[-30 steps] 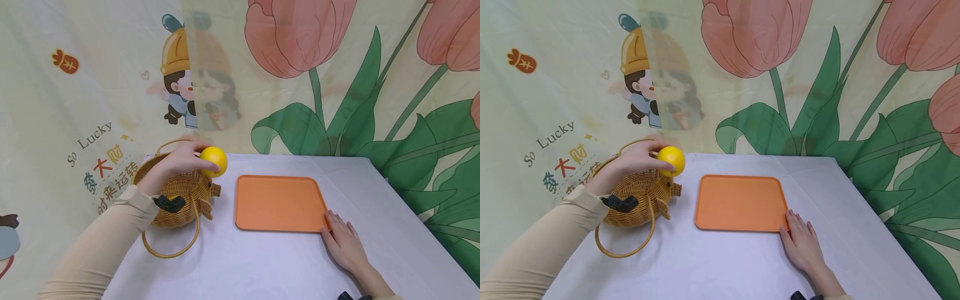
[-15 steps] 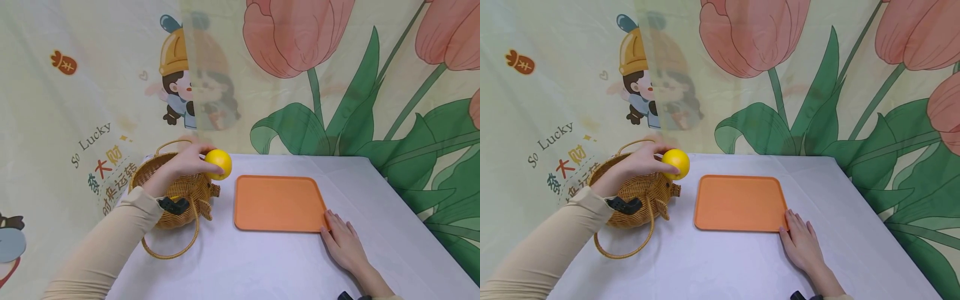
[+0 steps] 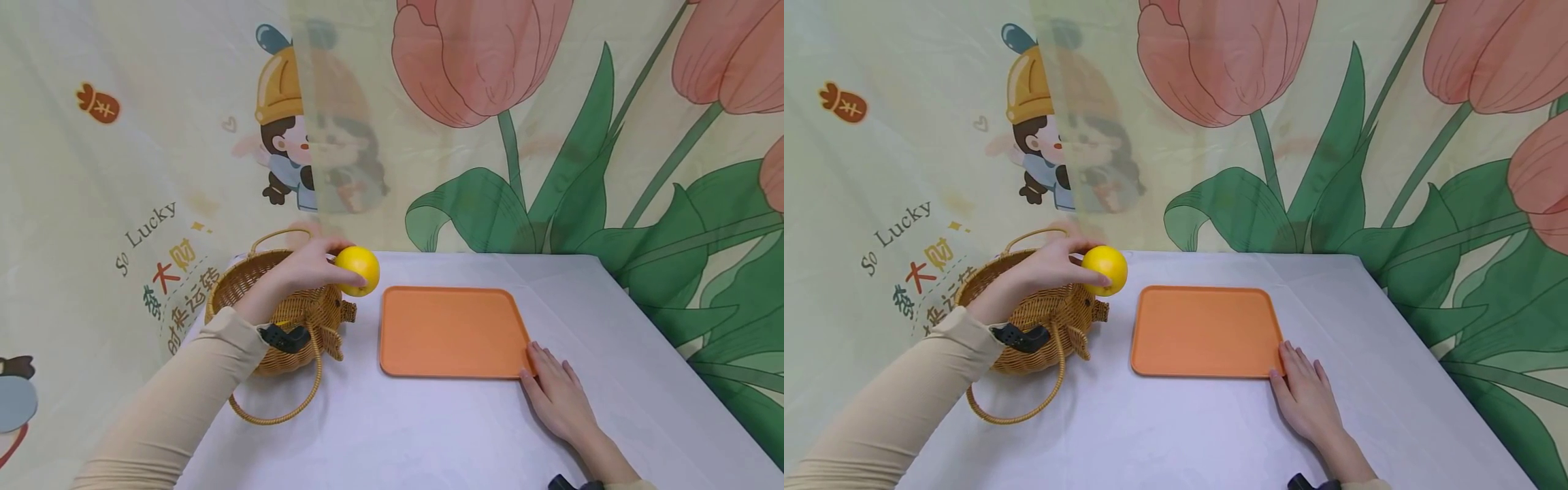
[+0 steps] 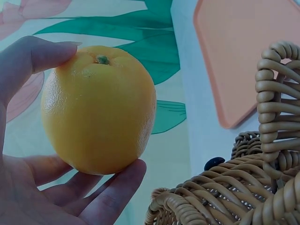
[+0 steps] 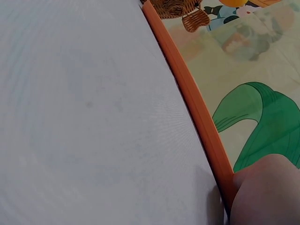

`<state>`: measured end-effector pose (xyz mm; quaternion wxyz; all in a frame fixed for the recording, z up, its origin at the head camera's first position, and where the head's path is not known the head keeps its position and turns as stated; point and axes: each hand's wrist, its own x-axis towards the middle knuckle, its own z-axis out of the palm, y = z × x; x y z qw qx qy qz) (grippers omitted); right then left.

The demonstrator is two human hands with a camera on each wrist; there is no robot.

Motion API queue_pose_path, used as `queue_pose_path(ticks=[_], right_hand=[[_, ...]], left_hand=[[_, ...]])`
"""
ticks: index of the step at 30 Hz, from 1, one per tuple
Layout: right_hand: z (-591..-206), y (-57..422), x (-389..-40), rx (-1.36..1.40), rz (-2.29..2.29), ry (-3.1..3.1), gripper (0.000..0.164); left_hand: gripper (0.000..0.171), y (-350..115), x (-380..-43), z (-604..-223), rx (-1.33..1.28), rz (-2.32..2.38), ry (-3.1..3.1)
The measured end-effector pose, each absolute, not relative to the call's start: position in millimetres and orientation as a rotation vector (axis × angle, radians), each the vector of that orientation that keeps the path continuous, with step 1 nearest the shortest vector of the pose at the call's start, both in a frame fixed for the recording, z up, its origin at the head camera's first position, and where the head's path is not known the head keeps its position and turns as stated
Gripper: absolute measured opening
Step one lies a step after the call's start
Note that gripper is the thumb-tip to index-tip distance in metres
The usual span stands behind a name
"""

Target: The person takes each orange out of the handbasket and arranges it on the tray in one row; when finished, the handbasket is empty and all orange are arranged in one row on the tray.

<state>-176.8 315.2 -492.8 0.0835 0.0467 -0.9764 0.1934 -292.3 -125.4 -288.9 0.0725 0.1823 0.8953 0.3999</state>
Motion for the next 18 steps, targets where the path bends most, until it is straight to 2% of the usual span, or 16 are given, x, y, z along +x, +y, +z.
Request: queue_pose_path(ticks=[18], right_hand=[[-494.6, 313.4, -177.4, 0.144, 0.571, -2.899, 0.067]], left_hand=[[0.065, -125.4, -290.5, -293.4, 0.549, 1.195, 2.676]])
